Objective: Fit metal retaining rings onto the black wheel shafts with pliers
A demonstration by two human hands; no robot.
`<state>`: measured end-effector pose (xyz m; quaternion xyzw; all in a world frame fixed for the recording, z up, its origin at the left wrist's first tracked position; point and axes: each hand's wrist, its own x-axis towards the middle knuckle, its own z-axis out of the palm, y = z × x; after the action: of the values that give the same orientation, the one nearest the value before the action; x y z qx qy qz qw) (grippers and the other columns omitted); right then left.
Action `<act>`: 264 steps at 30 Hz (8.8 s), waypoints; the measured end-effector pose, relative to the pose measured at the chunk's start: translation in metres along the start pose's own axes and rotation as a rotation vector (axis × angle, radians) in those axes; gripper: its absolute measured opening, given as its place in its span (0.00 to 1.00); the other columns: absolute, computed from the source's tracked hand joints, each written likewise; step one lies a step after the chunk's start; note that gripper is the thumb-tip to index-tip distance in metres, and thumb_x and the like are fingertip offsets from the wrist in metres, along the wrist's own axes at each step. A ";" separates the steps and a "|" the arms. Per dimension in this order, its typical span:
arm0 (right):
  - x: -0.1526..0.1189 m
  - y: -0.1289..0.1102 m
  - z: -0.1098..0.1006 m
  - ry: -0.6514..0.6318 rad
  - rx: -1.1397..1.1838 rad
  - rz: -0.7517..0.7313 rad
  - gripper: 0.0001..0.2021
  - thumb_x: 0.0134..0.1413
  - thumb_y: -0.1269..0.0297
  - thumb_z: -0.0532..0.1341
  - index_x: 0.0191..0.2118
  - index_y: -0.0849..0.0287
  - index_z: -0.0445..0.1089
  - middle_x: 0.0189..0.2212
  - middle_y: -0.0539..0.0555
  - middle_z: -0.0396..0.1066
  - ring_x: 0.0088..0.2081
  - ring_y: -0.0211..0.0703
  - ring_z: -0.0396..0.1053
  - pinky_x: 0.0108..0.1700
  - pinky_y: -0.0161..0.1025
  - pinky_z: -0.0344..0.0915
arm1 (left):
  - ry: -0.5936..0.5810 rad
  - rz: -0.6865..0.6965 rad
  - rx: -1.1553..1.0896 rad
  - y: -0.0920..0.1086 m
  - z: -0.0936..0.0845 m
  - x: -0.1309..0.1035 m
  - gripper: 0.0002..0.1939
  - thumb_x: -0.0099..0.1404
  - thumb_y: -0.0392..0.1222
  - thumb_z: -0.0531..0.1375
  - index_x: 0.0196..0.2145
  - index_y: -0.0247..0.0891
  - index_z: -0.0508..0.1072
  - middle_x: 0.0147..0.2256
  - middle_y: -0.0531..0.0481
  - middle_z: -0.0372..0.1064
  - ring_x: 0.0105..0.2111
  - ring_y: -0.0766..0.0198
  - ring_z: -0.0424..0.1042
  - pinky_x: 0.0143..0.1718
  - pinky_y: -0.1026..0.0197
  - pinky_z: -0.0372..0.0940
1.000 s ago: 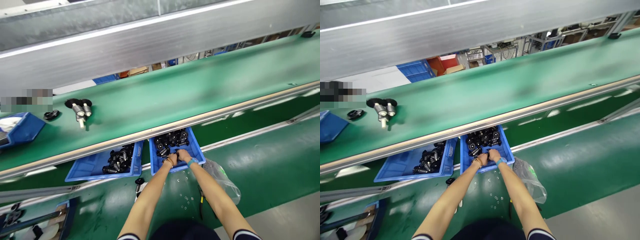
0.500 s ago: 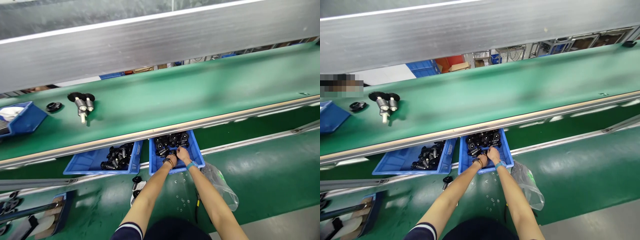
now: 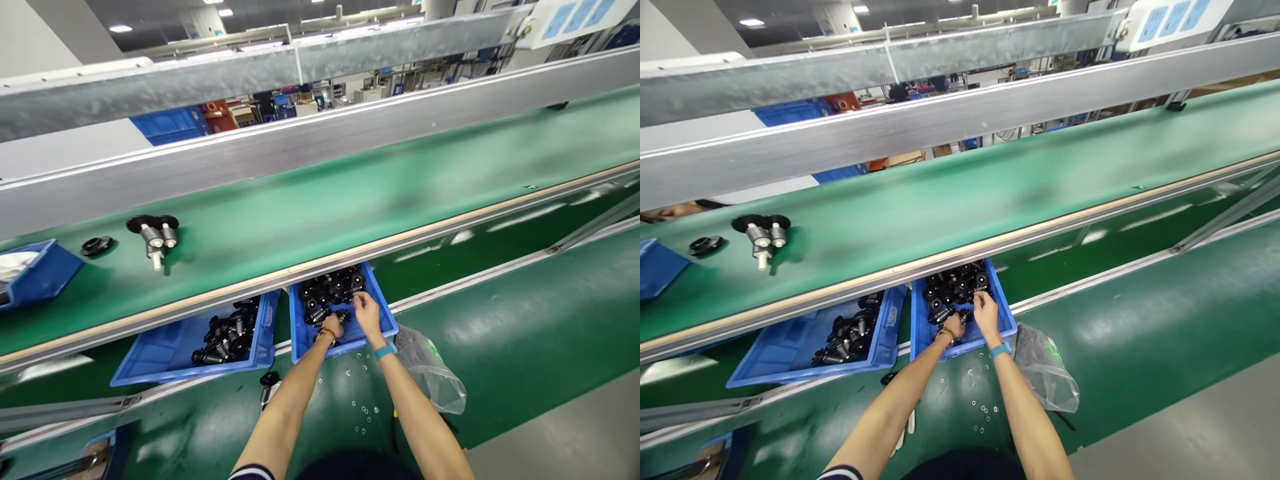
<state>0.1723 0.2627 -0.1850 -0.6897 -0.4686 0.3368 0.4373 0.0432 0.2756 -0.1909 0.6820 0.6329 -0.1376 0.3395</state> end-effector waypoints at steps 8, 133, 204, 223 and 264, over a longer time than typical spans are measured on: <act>-0.092 -0.015 -0.055 0.012 0.189 -0.035 0.23 0.62 0.47 0.57 0.51 0.61 0.71 0.45 0.63 0.76 0.46 0.53 0.74 0.47 0.48 0.72 | 0.166 0.166 0.003 0.014 -0.047 -0.056 0.15 0.70 0.48 0.60 0.47 0.34 0.72 0.43 0.40 0.76 0.47 0.51 0.76 0.47 0.53 0.67; -0.298 0.146 -0.131 -0.798 -1.049 -0.591 0.20 0.65 0.58 0.61 0.58 0.61 0.69 0.44 0.62 0.70 0.48 0.54 0.62 0.51 0.50 0.58 | 0.106 -0.241 -1.833 -0.034 0.083 -0.312 0.21 0.48 0.46 0.75 0.32 0.35 0.72 0.27 0.54 0.66 0.27 0.69 0.64 0.28 0.64 0.60; -0.227 0.140 -0.177 -0.444 -1.113 0.257 0.19 0.62 0.62 0.63 0.57 0.62 0.65 0.52 0.60 0.67 0.51 0.50 0.67 0.50 0.47 0.66 | 0.086 -0.031 -1.422 -0.005 0.036 -0.317 0.27 0.55 0.61 0.69 0.19 0.37 0.64 0.16 0.55 0.59 0.16 0.73 0.56 0.18 0.67 0.49; -0.243 -0.020 -0.190 -0.716 -0.438 0.041 0.09 0.66 0.57 0.53 0.41 0.56 0.64 0.32 0.49 0.67 0.33 0.42 0.66 0.37 0.38 0.63 | 0.005 -0.050 -1.424 -0.018 0.012 -0.337 0.24 0.55 0.58 0.69 0.25 0.36 0.66 0.16 0.58 0.59 0.16 0.74 0.54 0.16 0.69 0.48; -0.237 -0.118 -0.182 -0.721 -0.535 -0.655 0.15 0.66 0.67 0.58 0.56 0.58 0.62 0.46 0.60 0.67 0.45 0.51 0.65 0.47 0.51 0.67 | -0.086 0.061 -1.423 -0.014 0.004 -0.342 0.23 0.57 0.56 0.67 0.22 0.38 0.63 0.15 0.59 0.56 0.15 0.74 0.52 0.16 0.68 0.49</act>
<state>0.2104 0.0084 0.0071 -0.4360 -0.8477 0.2674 0.1408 -0.0246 0.0092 0.0134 0.3065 0.5359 0.2914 0.7307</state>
